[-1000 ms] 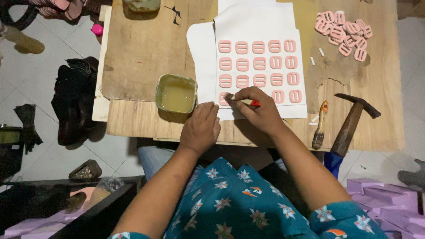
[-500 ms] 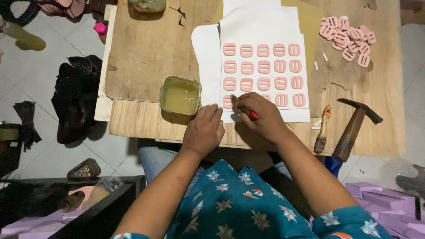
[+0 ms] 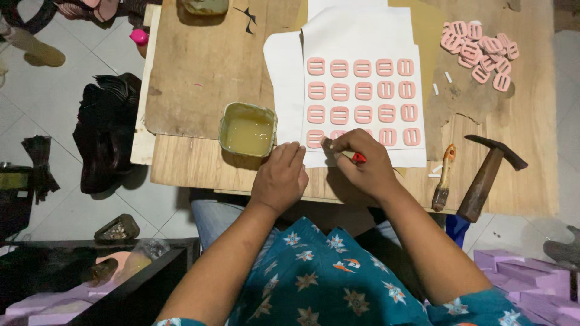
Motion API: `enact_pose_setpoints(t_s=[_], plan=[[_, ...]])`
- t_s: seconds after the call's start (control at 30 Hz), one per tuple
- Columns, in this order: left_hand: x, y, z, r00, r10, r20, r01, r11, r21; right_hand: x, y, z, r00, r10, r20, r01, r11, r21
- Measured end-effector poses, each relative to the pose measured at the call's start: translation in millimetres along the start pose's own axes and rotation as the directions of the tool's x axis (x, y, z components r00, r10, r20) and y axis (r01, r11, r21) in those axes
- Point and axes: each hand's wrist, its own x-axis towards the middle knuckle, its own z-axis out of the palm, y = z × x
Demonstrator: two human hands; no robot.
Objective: The person sits at a workbench and applies glue with a brush to small pink buckle-shaped pieces, dipping the brush into a glue pot and coating each piece one at a time. The glued pieces are arranged in rows on a white paper sheet on the table.
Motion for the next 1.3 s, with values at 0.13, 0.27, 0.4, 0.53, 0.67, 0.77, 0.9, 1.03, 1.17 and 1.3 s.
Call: enact_pose_setpoints(t_s=[0.13, 0.27, 0.4, 0.53, 0.67, 0.77, 0.9, 1.03, 1.17, 1.3], plan=[[-1.5, 0.8, -0.8, 1.0, -0.007, 0.022, 0.007, 1.0, -0.012, -2.3, -4.6, 3.8, 0.996, -0.084, 0.031, 0.087, 0.993, -0.074], [-1.7, 1.5, 0.3, 1.0, 0.008, -0.001, -0.008, 1.0, 0.028, 1.0, -4.8, 11.5, 0.994, -0.095, 0.055, 0.093, 0.995, 0.046], [-1.4, 1.2, 0.6, 1.0, -0.008, 0.019, 0.007, 1.0, 0.006, 0.1, 2.7, 3.5, 0.999, -0.05, 0.017, 0.05, 0.999, 0.004], [-1.4, 1.5, 0.6, 1.0, -0.005, 0.008, 0.005, 1.0, -0.001, -4.2, 5.2, 4.1, 0.995, -0.069, -0.076, 0.067, 0.998, -0.019], [-2.1, 0.5, 0.3, 1.0, -0.001, 0.0, 0.001, 1.0, -0.01, -1.2, -5.3, 5.1, 0.968, 0.239, -0.081, -0.239, 0.971, -0.001], [-3.6, -0.2, 1.6, 0.999, 0.02, -0.031, -0.02, 1.0, 0.002, 11.7, -21.5, 6.3, 0.939, 0.33, -0.099, -0.309, 0.933, 0.183], [-3.8, -3.1, 2.9, 0.999, -0.014, 0.03, 0.016, 0.997, -0.072, 40.3, -44.7, 20.1, 0.994, 0.107, 0.012, -0.107, 0.961, 0.255], [-0.3, -3.4, 1.5, 0.987, -0.108, 0.12, 0.127, 0.979, -0.158, 80.6, -57.1, 49.1, 0.951, -0.306, 0.049, 0.307, 0.952, 0.0], [2.0, -0.5, 1.0, 0.876, -0.252, 0.412, 0.308, 0.948, -0.075, 101.8, -67.6, 67.6, 0.931, -0.345, 0.117, 0.358, 0.925, -0.126], [-2.0, -3.7, 3.9, 0.986, -0.086, 0.141, 0.091, 0.995, -0.03, 95.7, -76.0, 53.6, 0.934, -0.358, 0.013, 0.357, 0.928, -0.105]])
